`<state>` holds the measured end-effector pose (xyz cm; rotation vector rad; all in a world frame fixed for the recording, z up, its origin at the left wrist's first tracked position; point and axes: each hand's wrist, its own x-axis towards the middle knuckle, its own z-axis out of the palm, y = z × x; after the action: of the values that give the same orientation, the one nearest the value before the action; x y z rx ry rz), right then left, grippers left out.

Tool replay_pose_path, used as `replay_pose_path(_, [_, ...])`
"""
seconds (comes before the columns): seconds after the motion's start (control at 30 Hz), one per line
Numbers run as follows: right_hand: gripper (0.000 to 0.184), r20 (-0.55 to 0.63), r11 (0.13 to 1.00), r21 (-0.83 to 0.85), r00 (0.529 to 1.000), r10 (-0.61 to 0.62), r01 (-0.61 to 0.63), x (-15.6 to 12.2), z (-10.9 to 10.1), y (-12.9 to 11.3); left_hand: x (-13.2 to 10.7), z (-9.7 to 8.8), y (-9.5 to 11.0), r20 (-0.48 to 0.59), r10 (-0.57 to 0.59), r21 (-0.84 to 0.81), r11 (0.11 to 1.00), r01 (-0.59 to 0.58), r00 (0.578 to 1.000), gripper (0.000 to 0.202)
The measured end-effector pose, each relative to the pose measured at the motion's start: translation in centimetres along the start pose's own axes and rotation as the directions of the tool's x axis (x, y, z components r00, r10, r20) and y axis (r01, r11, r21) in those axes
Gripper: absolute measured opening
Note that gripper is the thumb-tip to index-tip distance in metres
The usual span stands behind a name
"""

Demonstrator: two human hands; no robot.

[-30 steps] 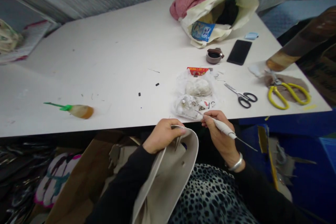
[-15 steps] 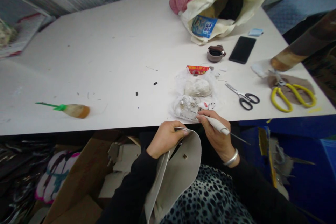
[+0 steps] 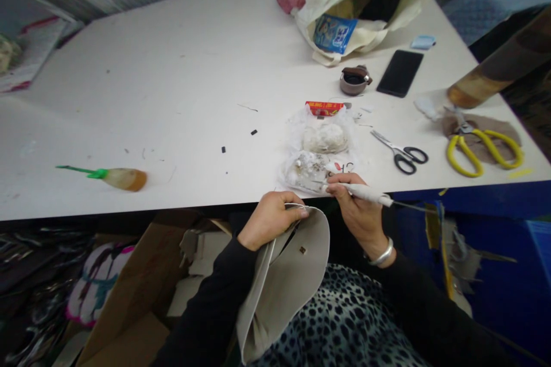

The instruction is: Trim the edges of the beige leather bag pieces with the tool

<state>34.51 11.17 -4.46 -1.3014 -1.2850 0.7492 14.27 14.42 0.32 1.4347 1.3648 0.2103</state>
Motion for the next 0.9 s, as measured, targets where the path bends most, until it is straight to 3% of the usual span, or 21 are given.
replay_pose_path(0.1, [0.030, 0.111, 0.970, 0.188, 0.984, 0.138, -0.157, -0.7, 0.0, -0.3, 0.0, 0.1, 0.0, 0.006, -0.016, -0.006, 1.000, 0.016, 1.000, 0.016])
replay_pose_path(0.2, [0.031, 0.197, 0.938, 0.259, 0.963, 0.182, -0.230, -1.2, 0.2, -0.4, -0.1, 0.2, 0.1, 0.005, -0.019, -0.012, 1.000, 0.019, 1.000, 0.015])
replay_pose_path(0.43, [0.035, 0.232, 0.947, 0.192, 0.950, 0.210, -0.257, -1.5, 0.5, 0.2, -0.3, 0.3, 0.1, 0.006, -0.006, -0.014, 1.000, 0.007, 1.000, 0.016])
replay_pose_path(0.7, [0.039, 0.314, 0.992, 0.027, 0.943, 0.108, -0.122, -0.8, 0.3, -0.5, -0.3, 0.7, -0.1, 0.022, 0.025, 0.007, 1.000, -0.025, 0.999, 0.014])
replay_pose_path(0.9, [0.039, 0.297, 0.896, 0.313, 0.928, 0.224, -0.316, -1.8, 1.3, -0.1, -0.4, 0.1, -0.8, -0.054, -0.005, -0.064, 0.998, 0.001, 0.999, 0.019])
